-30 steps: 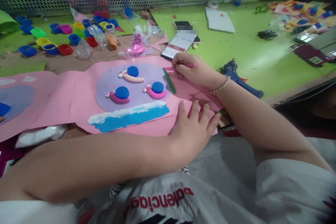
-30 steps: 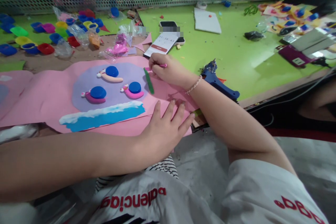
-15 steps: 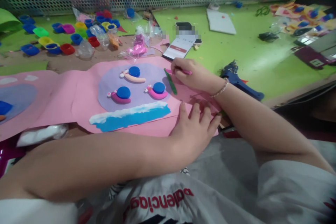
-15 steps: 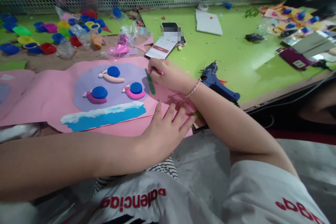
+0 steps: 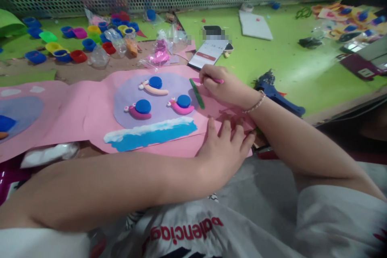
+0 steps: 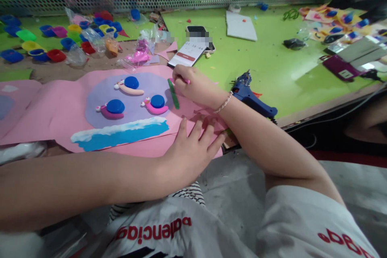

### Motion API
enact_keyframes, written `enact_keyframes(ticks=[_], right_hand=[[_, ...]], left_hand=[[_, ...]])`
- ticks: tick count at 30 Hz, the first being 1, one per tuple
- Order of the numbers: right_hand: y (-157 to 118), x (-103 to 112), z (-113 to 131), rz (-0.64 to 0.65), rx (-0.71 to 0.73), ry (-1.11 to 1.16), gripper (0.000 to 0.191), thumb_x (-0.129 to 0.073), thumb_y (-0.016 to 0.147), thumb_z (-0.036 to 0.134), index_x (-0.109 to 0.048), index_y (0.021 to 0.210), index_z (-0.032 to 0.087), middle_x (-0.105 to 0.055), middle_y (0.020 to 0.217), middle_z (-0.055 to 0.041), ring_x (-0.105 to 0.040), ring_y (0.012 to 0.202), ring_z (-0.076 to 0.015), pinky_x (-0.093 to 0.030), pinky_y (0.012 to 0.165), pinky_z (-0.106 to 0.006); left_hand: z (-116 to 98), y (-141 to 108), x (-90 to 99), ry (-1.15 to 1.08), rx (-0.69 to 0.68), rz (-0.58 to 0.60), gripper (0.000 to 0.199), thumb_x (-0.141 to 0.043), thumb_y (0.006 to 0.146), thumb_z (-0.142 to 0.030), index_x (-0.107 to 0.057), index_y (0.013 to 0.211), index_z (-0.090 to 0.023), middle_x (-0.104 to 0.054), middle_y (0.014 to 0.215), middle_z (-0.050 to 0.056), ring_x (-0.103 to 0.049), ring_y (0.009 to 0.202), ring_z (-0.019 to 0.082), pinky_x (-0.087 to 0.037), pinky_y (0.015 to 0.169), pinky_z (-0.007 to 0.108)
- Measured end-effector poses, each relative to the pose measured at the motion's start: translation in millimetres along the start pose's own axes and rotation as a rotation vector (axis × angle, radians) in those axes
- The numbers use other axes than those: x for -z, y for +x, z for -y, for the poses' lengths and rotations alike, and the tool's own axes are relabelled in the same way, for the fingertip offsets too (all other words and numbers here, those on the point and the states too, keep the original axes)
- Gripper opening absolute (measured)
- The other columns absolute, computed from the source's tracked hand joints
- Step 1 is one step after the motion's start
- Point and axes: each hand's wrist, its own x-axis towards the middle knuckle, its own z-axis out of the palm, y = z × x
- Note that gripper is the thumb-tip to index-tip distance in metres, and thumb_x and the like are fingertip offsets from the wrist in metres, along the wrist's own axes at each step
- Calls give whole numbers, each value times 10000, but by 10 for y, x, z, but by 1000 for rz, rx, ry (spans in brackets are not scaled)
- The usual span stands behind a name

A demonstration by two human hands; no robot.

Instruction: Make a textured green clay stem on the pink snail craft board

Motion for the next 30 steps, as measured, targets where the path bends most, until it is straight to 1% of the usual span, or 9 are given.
enact_keyframes(ticks=[3,8,16,22,25,30], right_hand=[[2,5,9,19,-9,1,110,-393,749,115,-436,753,216,-574,765,-38,-472,672,-165,-374,642,-294],[8,15,28,77,-46,-15,120,-395,759,115,-440,784,224,-576,806,-58,-480,719,-188,-378,674,-318],[4,3,-4,117,24,-45,88,-379,798,144,-418,798,223,-553,815,-62,-469,734,-193,-375,698,-329],[-14,23,10,162,52,-59,84,-377,826,165,-390,790,240,-526,792,-56,-455,733,-201,-375,711,-338],[-12,25,17,152,55,-44,91,-376,815,150,-392,785,235,-529,788,-58,-445,722,-197,-369,705,-340],[-3,49,17,42,-1,18,105,-376,765,124,-385,736,224,-512,735,-33,-435,664,-168,-366,666,-311]], left_hand=[[-3,3,-3,-4,0,0,570,-356,932,-241,-268,1494,-205,-333,1526,118,-328,1373,371,-322,1070,611],[7,6,18,-15,-5,12,573,-355,929,-228,-266,1495,-200,-339,1523,118,-320,1378,372,-320,1074,612],[0,7,11,-18,2,2,574,-366,927,-233,-272,1493,-201,-340,1523,120,-335,1371,369,-323,1073,614],[19,9,36,-33,-12,30,587,-399,920,-245,-276,1492,-203,-341,1524,118,-317,1380,376,-315,1078,617],[20,6,31,-27,-7,24,578,-379,928,-244,-270,1494,-203,-338,1527,116,-314,1381,378,-315,1077,619],[12,1,14,-14,3,-4,547,-305,946,-212,-276,1491,-205,-346,1521,116,-332,1375,367,-322,1073,614]])
